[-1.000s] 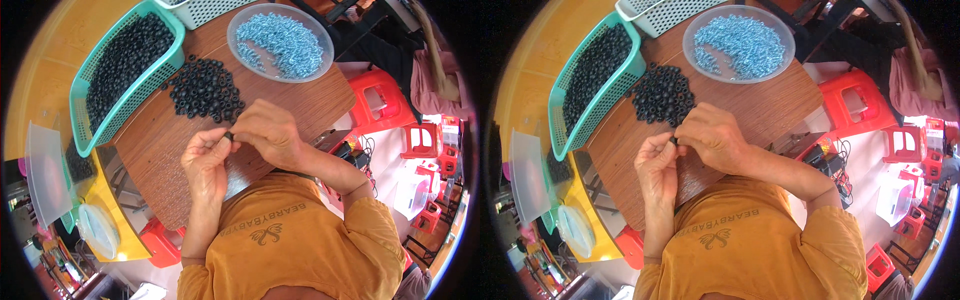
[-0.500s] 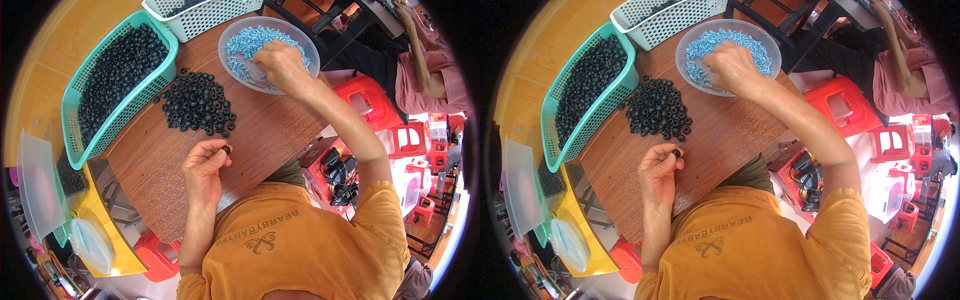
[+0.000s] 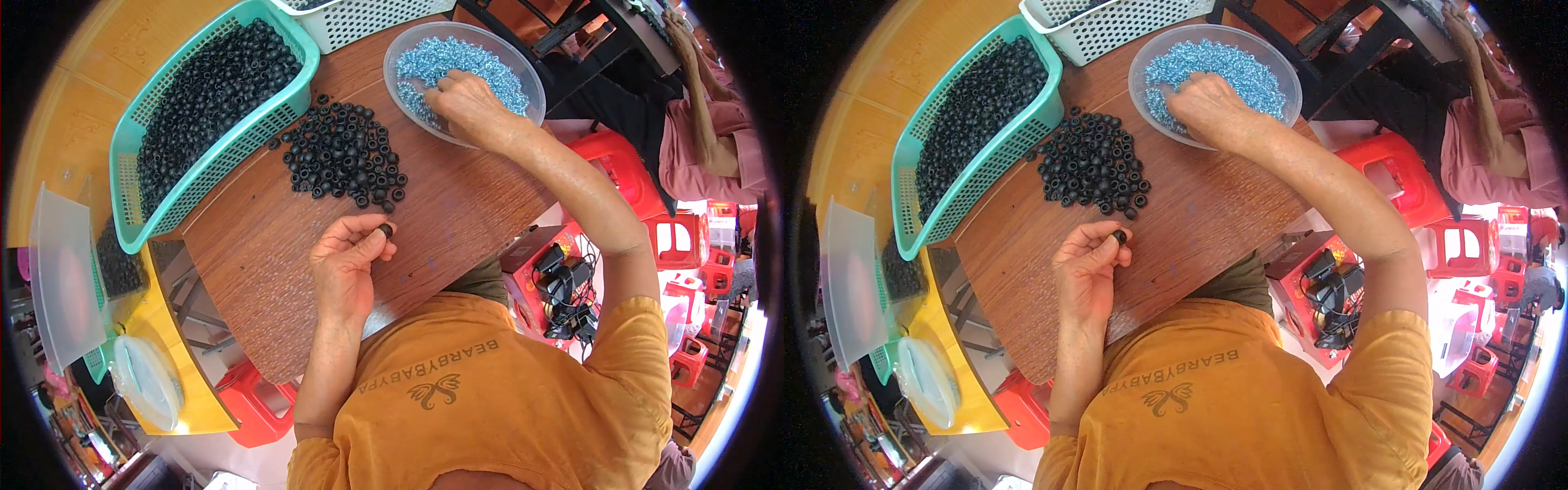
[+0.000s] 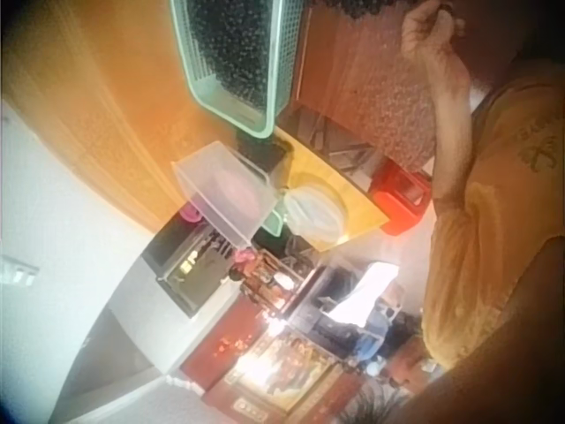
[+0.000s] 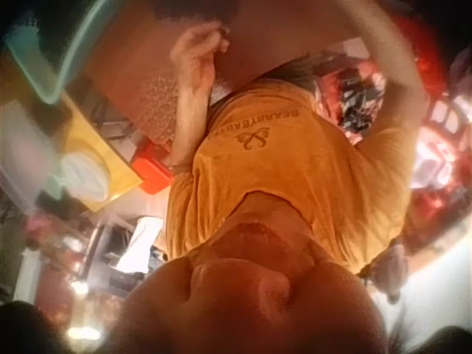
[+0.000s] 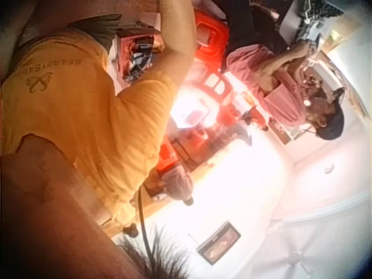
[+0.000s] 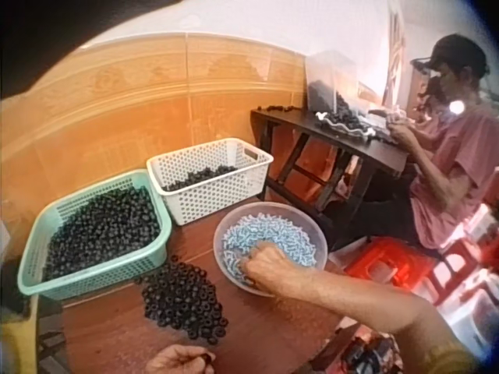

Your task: The person inserts small silver metallic pins into black plastic cylindrical components. They pick up a black component, insert a pin from a nearby tray, and place the assembled unit into a green basket. The process is repeated continuously throughout the clip.

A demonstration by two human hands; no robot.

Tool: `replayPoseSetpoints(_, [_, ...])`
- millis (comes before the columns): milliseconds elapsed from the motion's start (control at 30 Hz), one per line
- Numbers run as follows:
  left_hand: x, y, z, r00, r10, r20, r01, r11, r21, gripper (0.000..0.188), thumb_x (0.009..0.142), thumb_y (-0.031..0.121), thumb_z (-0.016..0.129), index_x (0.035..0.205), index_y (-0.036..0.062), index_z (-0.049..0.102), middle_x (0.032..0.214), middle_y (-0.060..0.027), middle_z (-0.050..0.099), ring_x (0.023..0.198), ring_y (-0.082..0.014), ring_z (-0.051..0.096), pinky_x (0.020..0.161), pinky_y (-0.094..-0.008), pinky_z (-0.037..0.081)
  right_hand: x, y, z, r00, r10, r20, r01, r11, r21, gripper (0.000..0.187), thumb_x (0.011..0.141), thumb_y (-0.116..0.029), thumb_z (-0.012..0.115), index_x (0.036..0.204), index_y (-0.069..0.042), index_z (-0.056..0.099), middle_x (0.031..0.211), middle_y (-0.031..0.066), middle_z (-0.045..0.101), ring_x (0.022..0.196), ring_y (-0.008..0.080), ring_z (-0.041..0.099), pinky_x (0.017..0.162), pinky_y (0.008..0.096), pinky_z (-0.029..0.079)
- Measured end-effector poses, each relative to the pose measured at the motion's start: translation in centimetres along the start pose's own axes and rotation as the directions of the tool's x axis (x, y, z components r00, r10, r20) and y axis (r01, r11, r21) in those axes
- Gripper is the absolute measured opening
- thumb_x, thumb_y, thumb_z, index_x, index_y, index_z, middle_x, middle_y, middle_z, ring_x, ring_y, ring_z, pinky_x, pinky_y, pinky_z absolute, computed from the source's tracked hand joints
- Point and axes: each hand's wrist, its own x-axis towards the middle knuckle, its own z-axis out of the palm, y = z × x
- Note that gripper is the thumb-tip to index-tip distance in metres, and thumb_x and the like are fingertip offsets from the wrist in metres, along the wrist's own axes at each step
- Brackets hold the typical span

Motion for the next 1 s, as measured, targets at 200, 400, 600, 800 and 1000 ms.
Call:
replayPoseSetpoints(200, [-0.2,0.2,0.0,1.000,-0.021,-0.017,0.021,1.000,-0.002,0.014,0.081,-0.003,0.062,0.094,-0.0048,0.061,0.088,-0.0169,0.064,0.071,-0.0184,0.060,0.065,-0.0280,0.049,0.2,-0.1,0.2,0.998,0.013,-0.059,-0.012,1.000,0.005,0.017,0.064,-0.001,0.064,0.081,-0.002,0.063,0.076,0.0136,0.059,0.080,0.0313,0.057,0.069,0.0397,0.048])
replayPoseSetpoints(400, [-0.1,0.4,-0.3,0.995,-0.081,0.049,0.089,0.977,-0.191,0.013,0.081,-0.001,0.061,0.094,-0.0025,0.062,0.092,-0.0175,0.065,0.075,-0.0197,0.061,0.075,-0.0345,0.049,-1.5,-2.3,-2.9,0.919,0.137,-0.369,0.030,0.911,0.412,0.010,0.076,-0.004,0.061,0.084,-0.006,0.066,0.077,0.0135,0.061,0.079,0.0302,0.059,0.068,0.0373,0.048])
replayPoseSetpoints(600, [-0.3,0.4,0.4,0.998,-0.054,0.035,0.062,0.953,-0.298,0.013,0.081,-0.002,0.062,0.094,-0.0033,0.061,0.094,-0.0152,0.066,0.077,-0.0204,0.062,0.070,-0.0310,0.050,-4.3,-10.9,-4.5,0.873,0.485,-0.039,0.004,0.073,0.997,0.009,0.079,0.001,0.063,0.088,-0.001,0.066,0.081,0.0056,0.061,0.077,0.0133,0.060,0.068,0.0245,0.048])
replayPoseSetpoints(800, [-0.9,0.5,1.1,0.998,-0.037,-0.044,0.020,0.939,-0.343,0.012,0.082,-0.002,0.063,0.094,-0.0013,0.062,0.091,-0.0124,0.066,0.073,-0.0180,0.061,0.070,-0.0300,0.049,-4.8,-14.7,-3.3,0.808,0.586,-0.055,0.070,-0.002,0.998,0.012,0.077,0.006,0.064,0.088,0.000,0.066,0.088,0.0042,0.061,0.079,0.0108,0.058,0.069,0.0226,0.047])
replayPoseSetpoints(1000, [-1.2,0.3,1.1,0.999,-0.027,-0.043,0.013,0.955,-0.296,0.013,0.085,0.004,0.060,0.097,0.0006,0.062,0.088,-0.0057,0.065,0.074,-0.0133,0.059,0.075,-0.0297,0.046,-4.6,-15.9,-2.6,0.739,0.664,-0.115,0.122,0.035,0.992,0.014,0.077,0.006,0.064,0.089,-0.001,0.067,0.089,0.0051,0.061,0.082,0.0115,0.057,0.068,0.0227,0.046])
